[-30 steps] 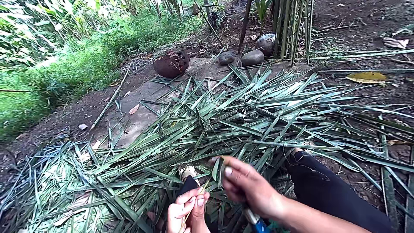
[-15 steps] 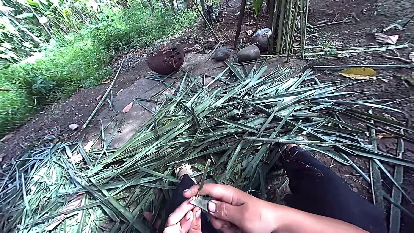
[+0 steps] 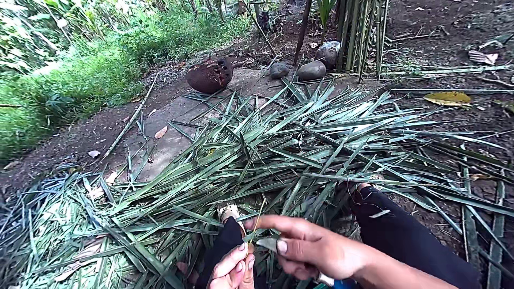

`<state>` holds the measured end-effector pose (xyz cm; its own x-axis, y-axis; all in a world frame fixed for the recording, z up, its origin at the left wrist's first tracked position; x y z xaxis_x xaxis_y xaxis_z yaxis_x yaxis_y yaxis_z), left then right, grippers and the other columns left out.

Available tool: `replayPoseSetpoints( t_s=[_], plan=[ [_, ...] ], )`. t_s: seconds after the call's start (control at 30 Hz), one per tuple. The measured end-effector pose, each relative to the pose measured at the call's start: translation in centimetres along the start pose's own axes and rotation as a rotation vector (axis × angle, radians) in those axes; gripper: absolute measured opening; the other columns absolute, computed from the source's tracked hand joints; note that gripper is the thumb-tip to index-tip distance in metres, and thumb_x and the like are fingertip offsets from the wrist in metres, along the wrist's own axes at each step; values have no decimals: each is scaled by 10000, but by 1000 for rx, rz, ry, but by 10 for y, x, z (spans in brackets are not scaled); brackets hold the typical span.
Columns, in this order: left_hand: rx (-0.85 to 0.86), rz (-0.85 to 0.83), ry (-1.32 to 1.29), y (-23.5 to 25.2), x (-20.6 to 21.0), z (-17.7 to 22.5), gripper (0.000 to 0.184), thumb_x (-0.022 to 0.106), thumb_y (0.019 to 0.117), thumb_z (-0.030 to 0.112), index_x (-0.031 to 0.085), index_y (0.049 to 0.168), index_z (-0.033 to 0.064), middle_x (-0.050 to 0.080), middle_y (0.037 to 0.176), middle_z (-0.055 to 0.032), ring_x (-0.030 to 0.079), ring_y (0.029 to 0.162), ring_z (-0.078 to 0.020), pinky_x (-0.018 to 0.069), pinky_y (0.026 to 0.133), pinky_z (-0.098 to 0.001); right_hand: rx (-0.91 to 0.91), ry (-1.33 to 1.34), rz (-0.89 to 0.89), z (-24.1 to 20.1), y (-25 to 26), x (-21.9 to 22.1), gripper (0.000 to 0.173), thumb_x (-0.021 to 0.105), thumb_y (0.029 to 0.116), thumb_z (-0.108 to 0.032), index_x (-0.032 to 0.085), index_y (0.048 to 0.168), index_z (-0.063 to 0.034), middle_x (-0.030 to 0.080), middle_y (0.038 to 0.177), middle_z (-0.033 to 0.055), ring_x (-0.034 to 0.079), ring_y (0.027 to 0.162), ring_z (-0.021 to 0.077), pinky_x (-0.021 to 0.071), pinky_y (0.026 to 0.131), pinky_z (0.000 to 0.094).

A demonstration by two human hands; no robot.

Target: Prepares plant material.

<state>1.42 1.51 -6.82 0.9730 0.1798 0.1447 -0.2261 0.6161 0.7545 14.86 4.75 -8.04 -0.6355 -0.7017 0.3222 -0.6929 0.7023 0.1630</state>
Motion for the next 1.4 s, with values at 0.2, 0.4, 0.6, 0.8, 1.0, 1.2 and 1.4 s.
replayPoseSetpoints(
  t_s=[0.2,0.4,0.6,0.8,1.0,1.2,1.4],
  plan=[
    [-8,-44,-16,-3,4,2,150,659,996,114,735,1088,204,744,1127,117,709,1023,-22,583,863,-176,-75,168,158,3,7,-1,371,346,1060,-135,520,1388,-131,469,659,-131,393,496,-50,327,445,116],
    [-190,-163,70,5,-4,-16,141,692,960,89,708,1021,216,750,1097,108,718,994,-39,599,859,-208,-257,213,720,-40,-18,-104,424,230,1066,-178,484,1403,-206,424,570,-94,386,429,-15,375,433,145],
    [-838,-480,25,-21,20,-79,123,667,866,-105,625,934,-11,756,900,-48,736,767,-109,627,729,-281,196,-852,266,4,-12,-72,388,693,942,-359,713,1201,-71,611,707,9,529,576,97,468,559,321],
    [-1103,-497,3,-47,24,-103,156,667,888,-101,593,990,-9,726,812,-49,719,731,-111,611,732,-277,447,-1047,84,51,-2,-59,292,618,986,-275,664,864,-13,583,685,123,600,676,297,470,623,526],
    [-1163,-522,-18,-53,28,-103,184,665,889,-110,584,1022,-12,724,811,-45,726,738,-115,615,745,-282,505,-1030,46,55,-5,-60,293,626,990,-279,674,863,-20,582,687,111,591,673,275,466,639,512],
    [-1191,-541,0,-58,27,-104,196,666,890,-107,577,1042,-21,721,826,-44,722,746,-110,609,746,-278,529,-1035,37,62,-5,-58,298,627,990,-272,659,846,-13,570,677,113,585,666,278,462,634,506],
    [-994,-443,20,-42,7,-95,218,633,921,-72,547,1113,-18,722,880,-54,723,759,-132,616,724,-300,459,-996,95,56,-6,-62,264,642,981,-279,687,911,-28,568,665,77,559,616,213,456,601,446]
  ],
)
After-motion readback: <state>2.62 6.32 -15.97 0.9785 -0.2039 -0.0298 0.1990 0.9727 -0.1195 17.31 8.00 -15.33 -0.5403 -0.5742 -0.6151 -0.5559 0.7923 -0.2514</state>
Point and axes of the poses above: each hand's wrist, its own y-axis towards the middle knuckle, its own x-axis out of the palm, z = x × y, the point moved 9 cm from there along y, towards the middle knuckle
